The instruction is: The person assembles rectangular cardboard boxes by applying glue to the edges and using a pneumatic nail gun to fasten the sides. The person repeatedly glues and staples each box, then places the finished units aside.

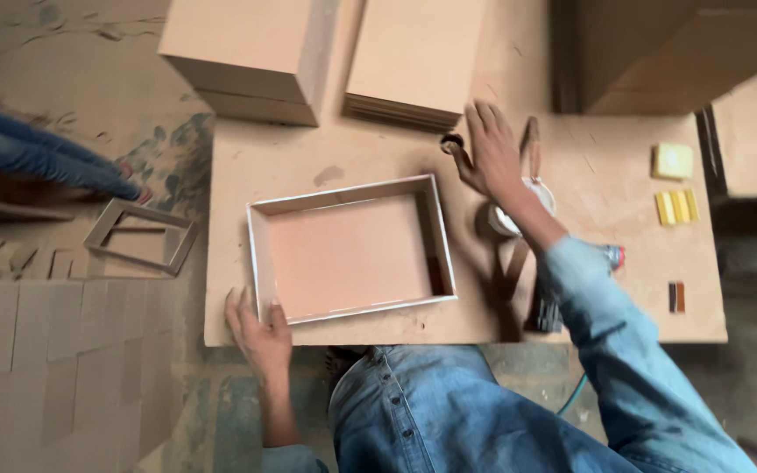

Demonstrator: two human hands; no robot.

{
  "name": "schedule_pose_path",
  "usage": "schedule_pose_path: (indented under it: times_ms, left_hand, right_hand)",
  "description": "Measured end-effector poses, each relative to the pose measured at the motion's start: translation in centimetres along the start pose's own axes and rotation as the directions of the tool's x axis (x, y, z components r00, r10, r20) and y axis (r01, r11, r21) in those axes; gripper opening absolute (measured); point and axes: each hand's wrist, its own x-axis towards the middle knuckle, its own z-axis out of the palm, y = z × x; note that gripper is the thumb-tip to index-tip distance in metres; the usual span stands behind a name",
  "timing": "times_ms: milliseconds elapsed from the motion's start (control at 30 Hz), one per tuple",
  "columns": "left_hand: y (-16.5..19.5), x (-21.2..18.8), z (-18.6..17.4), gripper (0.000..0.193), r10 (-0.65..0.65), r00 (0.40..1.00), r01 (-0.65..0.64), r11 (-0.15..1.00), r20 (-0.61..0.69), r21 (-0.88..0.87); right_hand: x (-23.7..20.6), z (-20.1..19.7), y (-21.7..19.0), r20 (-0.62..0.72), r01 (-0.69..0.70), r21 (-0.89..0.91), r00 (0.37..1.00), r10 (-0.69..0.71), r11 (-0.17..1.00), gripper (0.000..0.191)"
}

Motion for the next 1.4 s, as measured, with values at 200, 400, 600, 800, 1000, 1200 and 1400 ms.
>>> schedule_pose_path:
  times_ms: [200, 400, 600, 800, 1000, 1200, 1400]
  left_hand:
    - [2.2, -2.9, -1.3, 0.045, 0.007, 0.998, 0.000, 0.995, -0.066, 0.101]
    - [0.8, -4.8, -3.5, 0.040, -0.125, 0.985, 0.123, 0.992, -0.119, -0.025]
    - [0.7, -1.9, -3.3, 0.043, -0.022, 1.000, 0.025, 0.987, 0.022, -0.159]
    - [1.0, 2.2, -5.2, 0.081, 0.174, 0.956, -0.091, 0.941, 0.234, -0.327]
    - [0.7, 3.5, -5.5, 0.135, 0.191, 0.910, 0.021, 0.866, 0.369, -0.499]
    - [-4.7, 1.4, -4.6, 0.114, 0.169, 0.905, -0.042, 0.948, 0.390, -0.315]
    - [-8.3, 0.0, -2.4, 0.110, 0.127, 0.872, 0.022, 0.955, 0.473, -0.296]
  right_hand:
    - [8.1, 6.8, -0.1, 0.168, 0.184, -0.381, 0.977, -0.128, 0.906, 0.061]
    - [5.5, 7.0, -4.0, 0.417, 0.463, -0.594, 0.877, -0.241, 0.658, 0.045]
    - [3.8, -5.3, -7.1, -0.088, 0.207, 0.075, 0.976, -0.201, 0.975, 0.011]
    - [-5.4, -16.4, -11.4, -0.293, -0.009, 0.464, 0.942, 0.163, 0.886, 0.010]
    - [-11.0, -11.6, -13.8, 0.160, -0.386, 0.880, 0.791, 0.590, 0.278, 0.010]
    - [-15.2, -3.5, -16.6, 0.227, -0.548, 0.668, 0.794, 0.564, 0.503, 0.032]
    - [-17.7, -0.6, -17.9, 0.216, -0.579, 0.564, 0.792, 0.571, 0.589, 0.036]
